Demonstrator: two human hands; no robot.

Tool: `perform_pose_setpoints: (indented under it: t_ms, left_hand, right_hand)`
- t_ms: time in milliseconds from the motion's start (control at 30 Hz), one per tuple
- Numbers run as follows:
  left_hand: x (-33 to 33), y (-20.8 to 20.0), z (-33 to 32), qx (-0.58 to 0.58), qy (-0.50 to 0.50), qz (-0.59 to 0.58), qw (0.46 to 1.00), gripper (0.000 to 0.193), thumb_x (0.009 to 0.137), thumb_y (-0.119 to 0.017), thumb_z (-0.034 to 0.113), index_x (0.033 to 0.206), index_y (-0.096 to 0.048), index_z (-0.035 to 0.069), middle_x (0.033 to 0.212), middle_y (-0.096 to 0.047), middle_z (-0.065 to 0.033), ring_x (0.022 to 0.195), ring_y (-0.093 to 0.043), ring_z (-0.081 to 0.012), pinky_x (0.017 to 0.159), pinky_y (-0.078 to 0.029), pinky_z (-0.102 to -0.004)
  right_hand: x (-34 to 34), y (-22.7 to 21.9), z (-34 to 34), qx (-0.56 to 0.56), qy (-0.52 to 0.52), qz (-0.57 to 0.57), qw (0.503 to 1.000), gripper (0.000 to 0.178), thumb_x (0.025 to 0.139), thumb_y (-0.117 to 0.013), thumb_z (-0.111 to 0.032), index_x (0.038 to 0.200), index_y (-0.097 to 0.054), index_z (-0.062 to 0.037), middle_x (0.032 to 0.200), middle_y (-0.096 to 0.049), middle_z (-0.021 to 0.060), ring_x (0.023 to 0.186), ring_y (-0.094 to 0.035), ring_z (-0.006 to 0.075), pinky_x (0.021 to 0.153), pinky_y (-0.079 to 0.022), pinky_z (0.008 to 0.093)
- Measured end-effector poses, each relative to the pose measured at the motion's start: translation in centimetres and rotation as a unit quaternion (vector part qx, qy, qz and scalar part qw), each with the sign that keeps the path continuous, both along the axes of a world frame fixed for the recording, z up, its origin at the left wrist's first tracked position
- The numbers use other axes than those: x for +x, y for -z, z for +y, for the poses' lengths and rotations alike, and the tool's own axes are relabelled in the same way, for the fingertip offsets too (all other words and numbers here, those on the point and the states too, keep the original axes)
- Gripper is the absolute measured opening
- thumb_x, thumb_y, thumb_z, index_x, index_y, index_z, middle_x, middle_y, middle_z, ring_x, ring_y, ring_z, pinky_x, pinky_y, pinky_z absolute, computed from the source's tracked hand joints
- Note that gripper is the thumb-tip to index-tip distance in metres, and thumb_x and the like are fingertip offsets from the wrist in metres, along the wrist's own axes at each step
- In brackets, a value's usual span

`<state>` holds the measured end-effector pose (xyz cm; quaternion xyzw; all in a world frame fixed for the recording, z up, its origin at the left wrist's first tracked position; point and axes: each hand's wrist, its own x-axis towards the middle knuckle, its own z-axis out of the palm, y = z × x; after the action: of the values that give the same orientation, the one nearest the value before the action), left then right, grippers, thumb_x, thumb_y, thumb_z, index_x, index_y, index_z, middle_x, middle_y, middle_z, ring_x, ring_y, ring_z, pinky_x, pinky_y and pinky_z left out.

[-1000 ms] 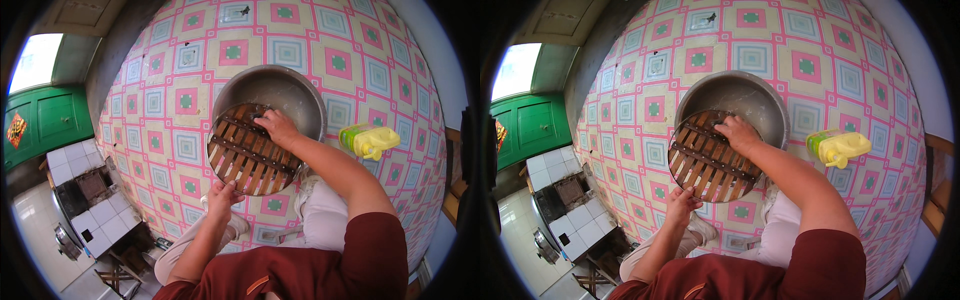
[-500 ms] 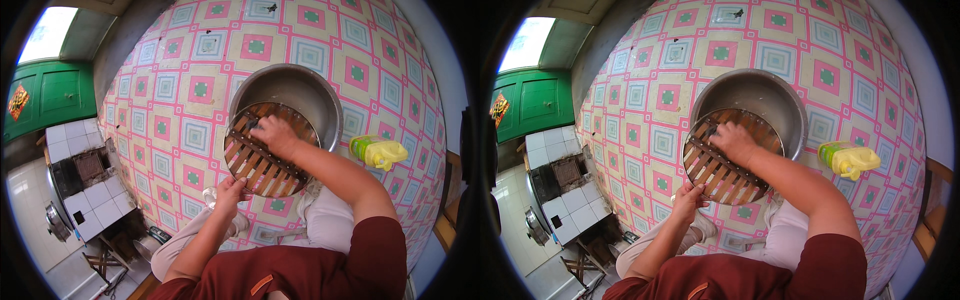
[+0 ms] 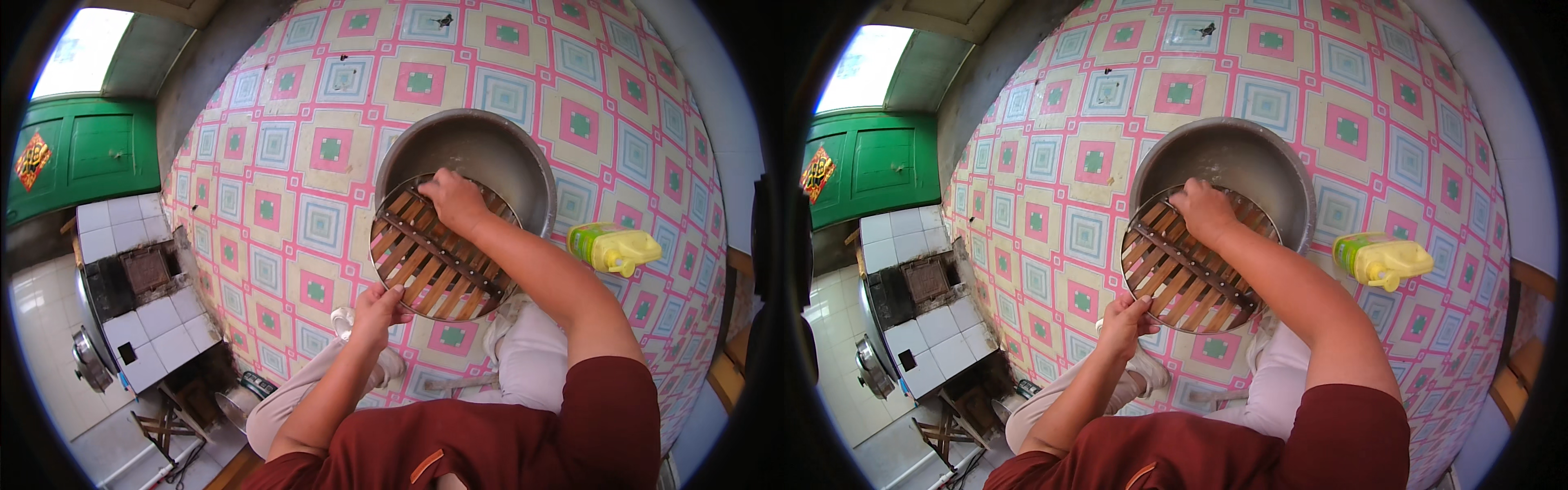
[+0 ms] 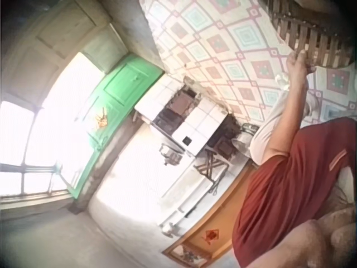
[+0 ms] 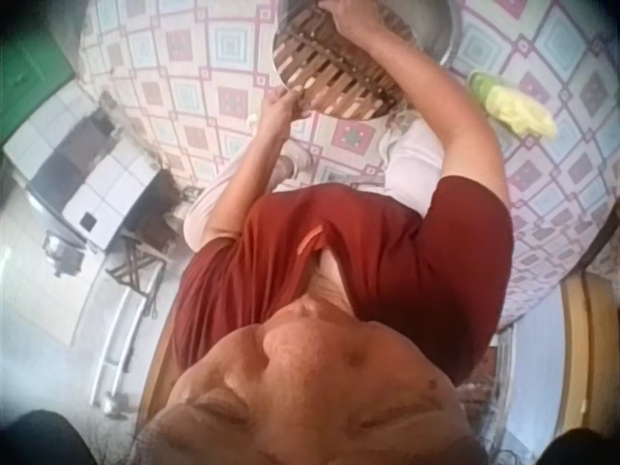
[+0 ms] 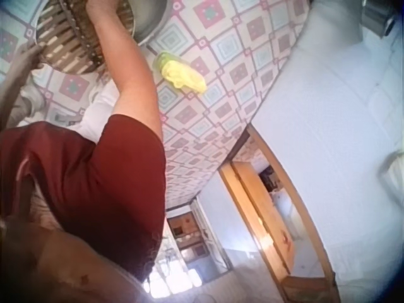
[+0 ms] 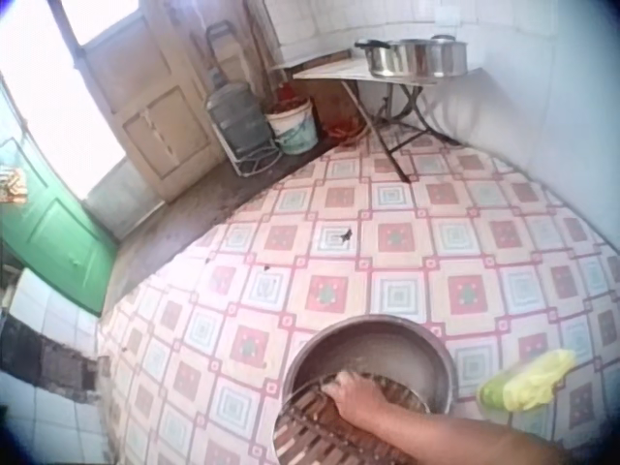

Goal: The person is scrubbing a circular wooden slotted tray with a steel wool scrubber inside a metal basin containing water.

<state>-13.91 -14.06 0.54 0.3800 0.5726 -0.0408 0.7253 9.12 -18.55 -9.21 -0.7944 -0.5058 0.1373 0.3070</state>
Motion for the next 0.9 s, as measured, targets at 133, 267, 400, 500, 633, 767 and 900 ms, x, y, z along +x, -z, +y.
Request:
perform_pose_setpoints:
  t_ms: [133,267,400,500,633,767,900]
  left_hand:
    - [-0.6,0.5,-0.1,0.017,-0.003,0.033,0.999,0.014,0.089,-0.058,0.016,0.096,-0.059,0.005,0.077,-0.063,-0.0019,0.058,-0.061,-0.0112,0.051,-0.052,-0.0240]
    - [-0.4,0.5,-0.2,0.017,0.001,0.016,1.000,0.014,0.089,-0.057,0.016,0.097,-0.059,0.005,0.078,-0.064,-0.0021,0.056,-0.059,-0.0100,0.051,-0.052,-0.0239]
    - [-0.4,0.5,-0.1,0.010,-0.004,0.019,1.000,0.016,0.089,-0.058,0.018,0.098,-0.060,0.005,0.077,-0.064,-0.0020,0.056,-0.059,-0.0096,0.051,-0.052,-0.0240]
    - [-0.1,0.2,0.0,0.018,0.007,0.029,0.999,0.014,0.088,-0.059,0.018,0.095,-0.059,0.006,0.076,-0.063,-0.0016,0.056,-0.058,-0.0091,0.051,-0.052,-0.0240]
    - [-0.3,0.4,0.0,0.040,-0.003,0.008,0.999,0.013,0.088,-0.059,0.017,0.095,-0.060,0.006,0.077,-0.064,-0.0018,0.055,-0.058,-0.0094,0.052,-0.052,-0.0238]
    - [-0.6,0.0,-0.1,0.026,-0.019,0.028,0.999,0.012,0.088,-0.058,0.016,0.091,-0.059,0.005,0.074,-0.061,-0.0018,0.055,-0.057,-0.0094,0.051,-0.052,-0.0231]
    - [-0.5,0.0,0.4,0.057,-0.007,0.011,0.998,0.011,0.088,-0.058,0.016,0.088,-0.058,0.005,0.071,-0.059,-0.0011,0.055,-0.056,-0.0088,0.050,-0.052,-0.0228]
  right_hand:
    - [-3.3,-2.4,-0.6,0.047,-0.040,0.098,0.993,0.020,0.081,-0.055,-0.010,0.096,-0.066,-0.0183,0.091,-0.054,0.0099,0.086,-0.058,0.0295,0.069,-0.051,0.0408]
    - [-1.9,-1.1,-1.6,-0.039,-0.089,-0.040,0.994,0.019,0.083,-0.053,-0.011,0.096,-0.066,-0.0182,0.094,-0.052,0.0089,0.090,-0.056,0.0280,0.070,-0.050,0.0403]
    - [-1.0,-1.5,-0.5,-0.029,0.021,0.065,0.997,0.023,0.081,-0.054,-0.012,0.102,-0.064,-0.0165,0.096,-0.057,0.0093,0.090,-0.059,0.0281,0.072,-0.050,0.0395]
    - [-3.9,-3.8,0.6,0.095,-0.019,0.124,0.988,0.027,0.080,-0.055,-0.010,0.104,-0.063,-0.0175,0.092,-0.056,0.0082,0.087,-0.059,0.0271,0.069,-0.051,0.0384]
    - [-5.0,-3.4,0.5,-0.046,-0.127,-0.023,0.991,0.024,0.080,-0.054,-0.011,0.102,-0.063,-0.0182,0.097,-0.053,0.0095,0.092,-0.057,0.0287,0.069,-0.051,0.0396]
    - [1.1,1.1,-0.8,-0.080,0.048,0.003,0.996,0.020,0.081,-0.053,-0.014,0.098,-0.064,-0.0181,0.089,-0.055,0.0120,0.084,-0.059,0.0294,0.067,-0.051,0.0395]
    - [-2.9,-4.1,-1.1,0.040,0.000,0.105,0.994,0.021,0.081,-0.054,-0.014,0.100,-0.063,-0.0184,0.088,-0.055,0.0080,0.081,-0.059,0.0282,0.066,-0.050,0.0394]
